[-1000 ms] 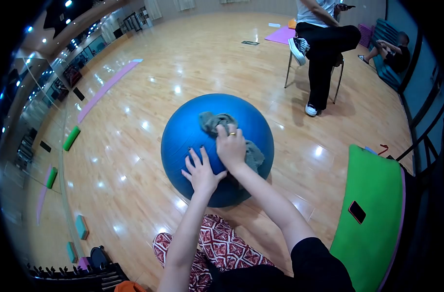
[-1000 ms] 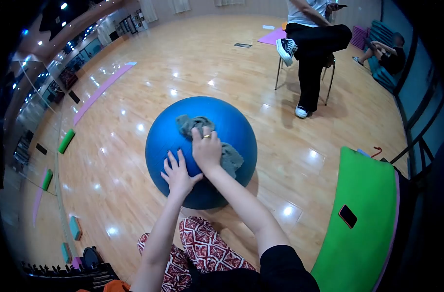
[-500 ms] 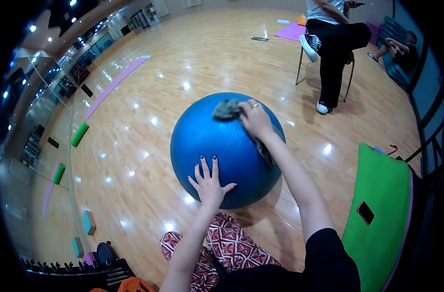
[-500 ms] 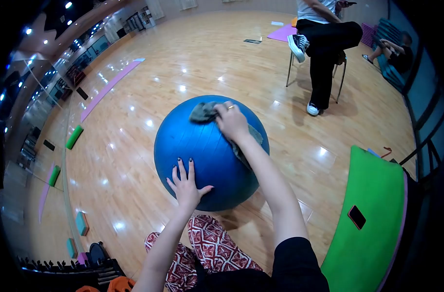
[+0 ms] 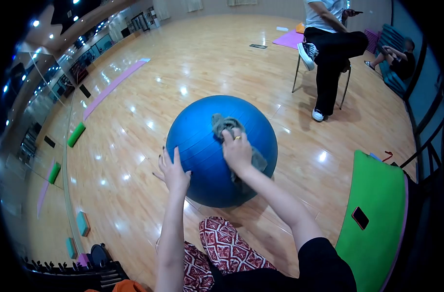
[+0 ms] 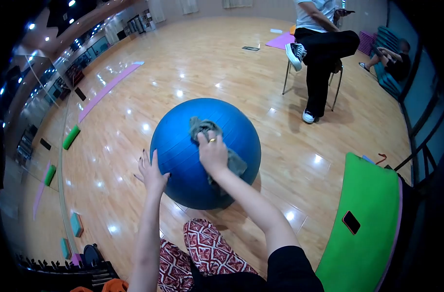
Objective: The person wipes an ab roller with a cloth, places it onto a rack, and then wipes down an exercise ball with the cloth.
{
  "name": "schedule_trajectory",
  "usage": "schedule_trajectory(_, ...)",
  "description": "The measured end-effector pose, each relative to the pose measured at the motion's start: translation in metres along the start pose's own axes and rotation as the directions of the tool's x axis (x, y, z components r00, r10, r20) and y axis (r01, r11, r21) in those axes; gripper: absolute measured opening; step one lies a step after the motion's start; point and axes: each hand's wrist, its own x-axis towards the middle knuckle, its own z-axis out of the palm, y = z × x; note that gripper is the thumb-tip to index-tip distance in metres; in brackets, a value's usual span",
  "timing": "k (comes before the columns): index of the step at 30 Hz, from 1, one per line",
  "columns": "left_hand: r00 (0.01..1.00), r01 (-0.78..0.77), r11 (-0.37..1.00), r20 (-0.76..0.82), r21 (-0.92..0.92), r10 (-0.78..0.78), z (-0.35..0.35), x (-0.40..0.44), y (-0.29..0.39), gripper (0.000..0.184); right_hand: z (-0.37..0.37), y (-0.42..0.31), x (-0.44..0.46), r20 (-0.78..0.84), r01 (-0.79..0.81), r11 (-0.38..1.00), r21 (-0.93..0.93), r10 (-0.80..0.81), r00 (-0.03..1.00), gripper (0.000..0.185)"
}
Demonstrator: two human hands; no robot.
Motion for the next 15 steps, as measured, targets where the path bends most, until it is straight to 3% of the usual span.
schedule_trajectory(2, 0.976, 0.130, 0.889, 0.214, -0.438, -0.037, -0.002, -0.004, 0.002, 0.103, -0.003, -0.024, -0.015, 0.084, 0.017, 0.999, -0.048, -0.013, 0.996, 0.022)
schedule_trajectory(3, 0.962, 0.107, 0.877, 0.270, -0.469, 0.027, -0.010, -0.009, 0.015, 0.105, -0.005, -0.035, -0.025, 0.088, 0.084, 0.996, -0.005, -0.084, 0.993, 0.022)
schedule_trajectory(4, 0.917, 0.139, 0.902, 0.397, -0.409, 0.039, -0.012, -0.011, 0.024, 0.110, -0.008, -0.042, -0.031, 0.093, 0.153, 0.987, 0.043, -0.157, 0.983, 0.023)
schedule_trajectory(6, 0.924, 0.064, 0.971, 0.382, -0.230, 0.030, -0.009, -0.021, 0.028, 0.112, -0.011, -0.039, -0.030, 0.095, 0.193, 0.980, 0.048, -0.197, 0.976, 0.024)
schedule_trajectory(8, 0.960, -0.029, 0.969, 0.264, -0.246, 0.095, 0.009, -0.028, 0.020, 0.113, -0.007, -0.029, -0.023, 0.087, 0.223, 0.972, 0.075, -0.229, 0.969, 0.027)
schedule_trajectory(10, 0.962, -0.035, 0.981, 0.259, -0.189, 0.084, 0.007, -0.029, 0.022, 0.110, -0.009, -0.011, -0.011, 0.055, 0.252, 0.964, 0.091, -0.257, 0.965, 0.024)
schedule_trajectory(15, 0.967, -0.107, 0.985, 0.218, -0.133, 0.135, 0.006, -0.039, 0.029, 0.108, 0.006, 0.041, 0.028, 0.063, -0.015, 0.998, 0.069, 0.011, 0.998, 0.022)
